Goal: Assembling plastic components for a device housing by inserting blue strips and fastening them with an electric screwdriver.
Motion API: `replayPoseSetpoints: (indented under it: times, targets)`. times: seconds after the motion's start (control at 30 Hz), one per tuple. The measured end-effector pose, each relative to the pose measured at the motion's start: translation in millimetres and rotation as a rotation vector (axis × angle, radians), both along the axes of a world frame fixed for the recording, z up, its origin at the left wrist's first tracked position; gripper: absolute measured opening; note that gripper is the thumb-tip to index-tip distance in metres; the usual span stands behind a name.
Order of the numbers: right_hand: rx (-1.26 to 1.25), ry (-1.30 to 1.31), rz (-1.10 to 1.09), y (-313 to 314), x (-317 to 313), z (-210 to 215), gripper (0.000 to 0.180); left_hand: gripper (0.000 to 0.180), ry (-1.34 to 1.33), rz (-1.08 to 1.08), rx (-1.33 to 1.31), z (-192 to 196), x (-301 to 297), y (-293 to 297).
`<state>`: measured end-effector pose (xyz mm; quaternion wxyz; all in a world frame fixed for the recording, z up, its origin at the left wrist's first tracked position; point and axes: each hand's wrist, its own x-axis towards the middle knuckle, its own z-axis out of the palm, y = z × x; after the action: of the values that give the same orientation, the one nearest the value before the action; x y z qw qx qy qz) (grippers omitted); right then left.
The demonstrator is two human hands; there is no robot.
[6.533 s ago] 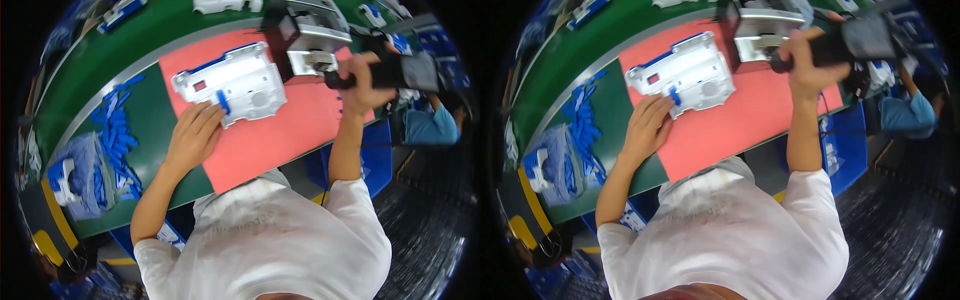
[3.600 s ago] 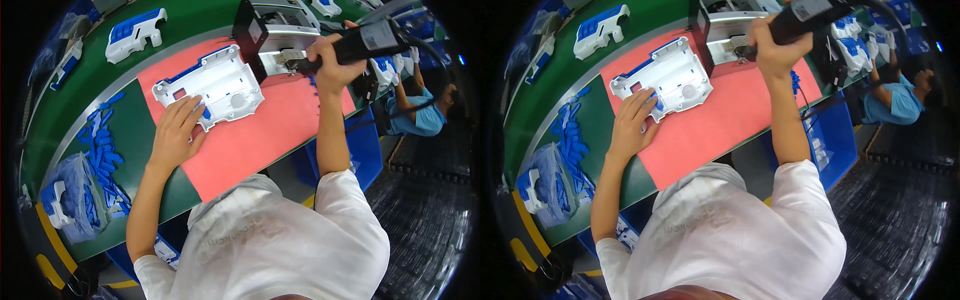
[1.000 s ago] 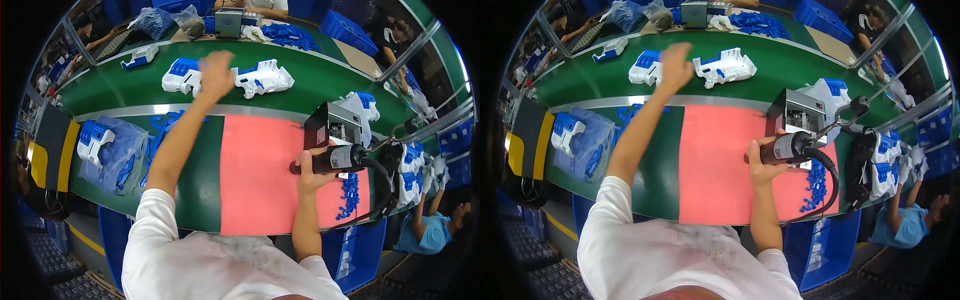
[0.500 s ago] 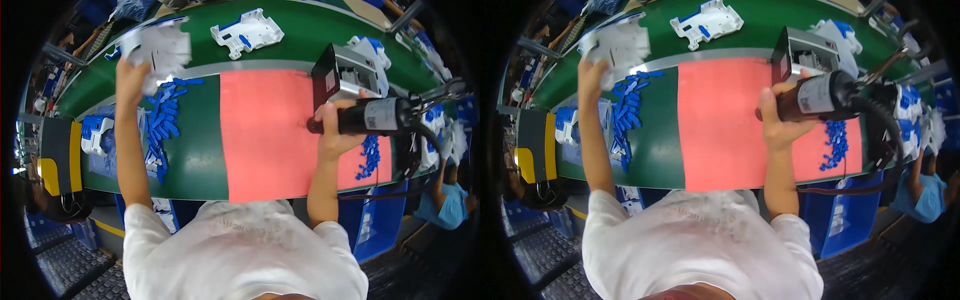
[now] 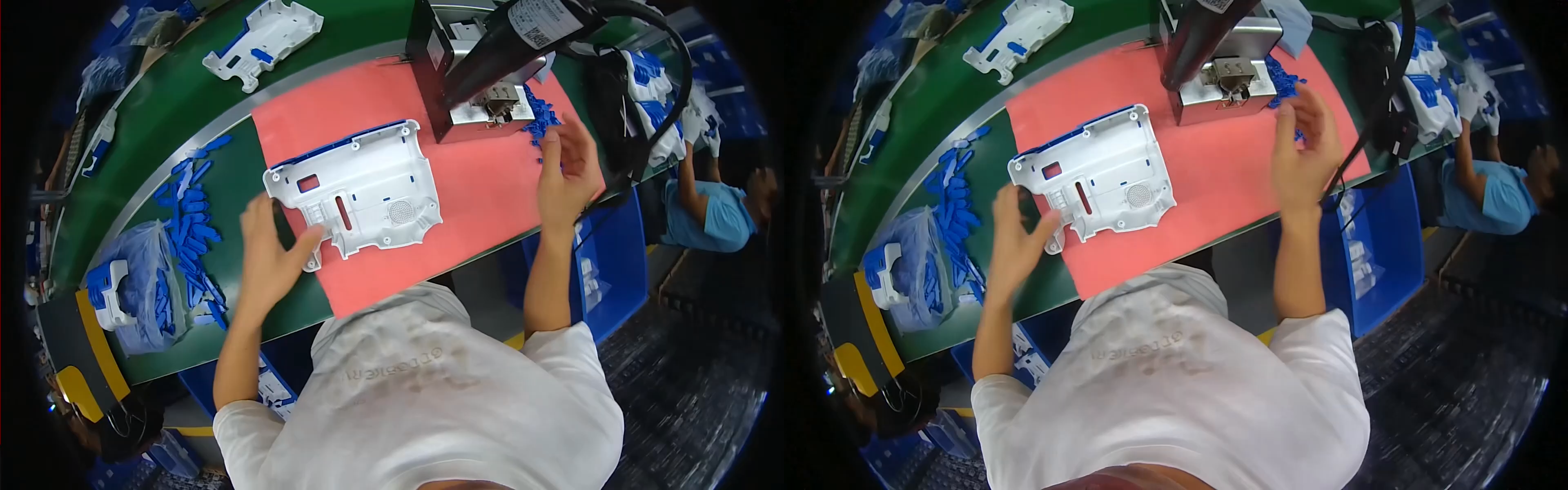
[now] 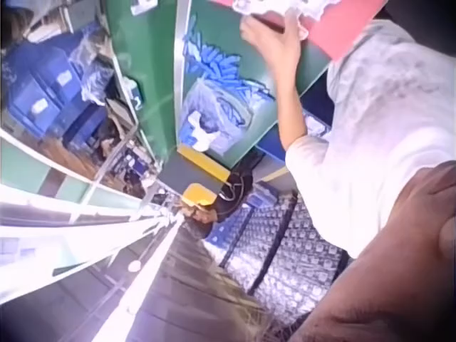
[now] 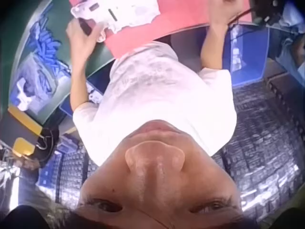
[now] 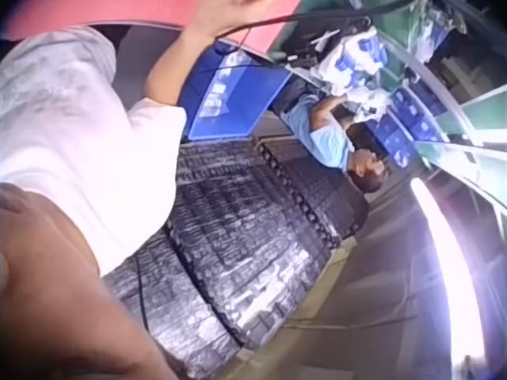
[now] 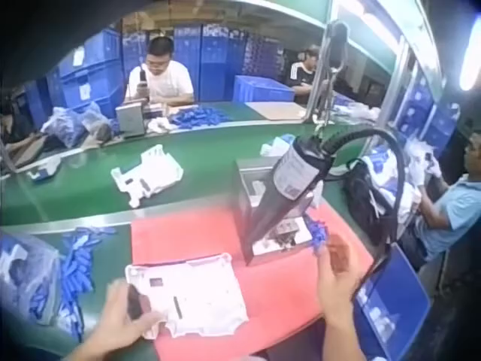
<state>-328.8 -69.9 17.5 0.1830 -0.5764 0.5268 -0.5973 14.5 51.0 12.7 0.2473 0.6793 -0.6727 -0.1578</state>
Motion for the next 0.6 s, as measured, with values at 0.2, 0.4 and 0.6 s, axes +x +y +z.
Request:
replayPoseSetpoints:
  times: [0.2,0.4,0.6]
  targets:
    - [0.391,0.986,0.058,-9,-76,-32,0.024,0.045,-0.58,0.08,-0.179,21,93,13]
    - [0.477,1.064,0.029,-29,-81,-21,0.02,0.026,-0.51,0.025,-0.109,7,113,23]
    - [0.558,0.724,0.234,-7,-59,1,0.026,0.016,-0.494,0.023,-0.189,9,118,28]
